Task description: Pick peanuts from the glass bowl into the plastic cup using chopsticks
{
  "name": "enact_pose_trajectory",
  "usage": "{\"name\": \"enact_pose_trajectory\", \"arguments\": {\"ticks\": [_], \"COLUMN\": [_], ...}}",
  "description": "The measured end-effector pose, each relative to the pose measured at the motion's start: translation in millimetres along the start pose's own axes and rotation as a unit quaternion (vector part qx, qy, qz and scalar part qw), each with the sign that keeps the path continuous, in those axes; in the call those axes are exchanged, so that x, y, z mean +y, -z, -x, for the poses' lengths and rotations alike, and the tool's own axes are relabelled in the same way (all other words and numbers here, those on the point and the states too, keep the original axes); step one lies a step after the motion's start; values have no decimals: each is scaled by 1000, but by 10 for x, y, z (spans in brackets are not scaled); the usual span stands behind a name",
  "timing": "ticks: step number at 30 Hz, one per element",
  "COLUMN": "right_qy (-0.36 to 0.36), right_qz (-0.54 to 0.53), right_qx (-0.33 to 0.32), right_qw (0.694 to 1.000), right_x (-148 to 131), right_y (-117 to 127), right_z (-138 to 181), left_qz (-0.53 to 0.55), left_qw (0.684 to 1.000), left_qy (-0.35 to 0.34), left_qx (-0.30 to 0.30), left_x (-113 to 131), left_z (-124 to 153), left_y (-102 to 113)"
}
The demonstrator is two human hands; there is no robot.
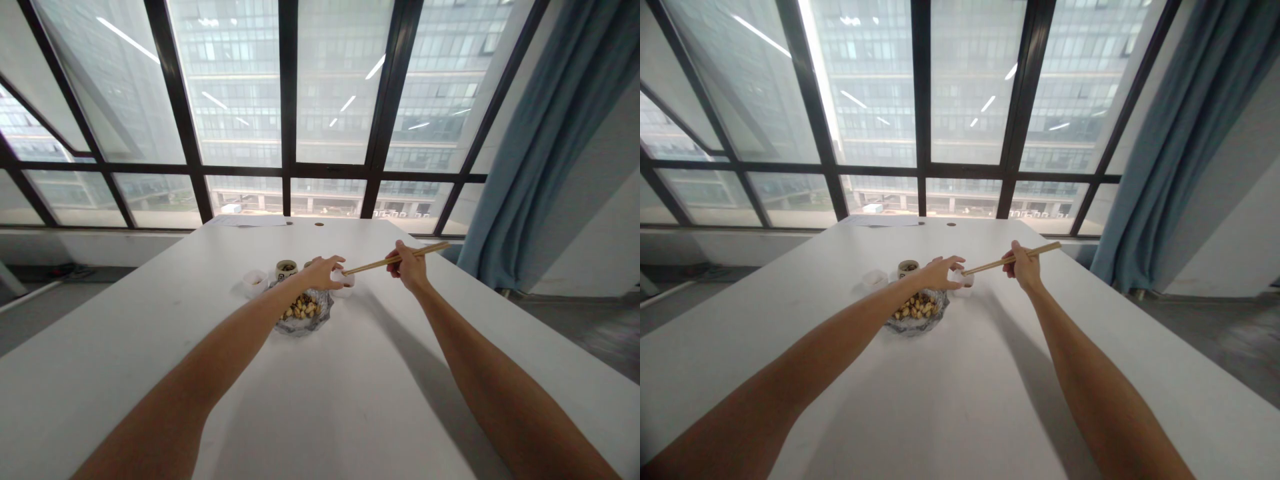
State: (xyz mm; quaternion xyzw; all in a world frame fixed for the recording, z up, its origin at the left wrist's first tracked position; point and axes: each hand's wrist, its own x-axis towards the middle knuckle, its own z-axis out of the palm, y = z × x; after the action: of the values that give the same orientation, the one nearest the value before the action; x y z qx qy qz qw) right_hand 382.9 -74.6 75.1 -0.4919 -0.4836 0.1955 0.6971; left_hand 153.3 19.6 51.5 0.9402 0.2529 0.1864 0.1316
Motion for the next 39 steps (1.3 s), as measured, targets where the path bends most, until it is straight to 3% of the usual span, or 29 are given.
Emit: {"name": "enact_pose_trajectory", "arguments": {"ticks": [6, 10, 13, 16, 19, 21, 25, 29, 33, 39], "right_qy": [67, 77, 35, 8, 23, 44, 67, 24, -27, -7], "right_qz": [56, 36, 54, 93, 127, 143, 151, 111, 91, 104], "right_qx": [14, -2, -113, -257, -357, -386, -326, -238, -226, -222], "right_qw": [996, 996, 992, 962, 925, 910, 931, 965, 970, 970], "right_x": [-192, -422, -571, -631, -602, -554, -453, -380, -311, -277], "right_y": [-154, -343, -493, -625, -719, -759, -800, -842, -919, -988], "right_z": [84, 198, 335, 476, 581, 620, 636, 635, 681, 776], "left_qz": [-42, -83, -85, -93, -98, -88, -4, 94, 100, 96], "left_qw": [998, 995, 989, 976, 958, 947, 935, 917, 918, 927], "left_qy": [26, 43, 70, 94, 137, 177, 231, 267, 298, 287], "left_qx": [-25, 24, 95, 176, 234, 252, 269, 280, 243, 220], "left_x": [-53, -119, -297, -592, -879, -1001, -1053, -987, -918, -834], "left_z": [-4, 195, 509, 908, 1289, 1483, 1680, 1714, 1731, 1751], "left_y": [18, 247, 478, 636, 657, 603, 421, 281, 260, 296]}}
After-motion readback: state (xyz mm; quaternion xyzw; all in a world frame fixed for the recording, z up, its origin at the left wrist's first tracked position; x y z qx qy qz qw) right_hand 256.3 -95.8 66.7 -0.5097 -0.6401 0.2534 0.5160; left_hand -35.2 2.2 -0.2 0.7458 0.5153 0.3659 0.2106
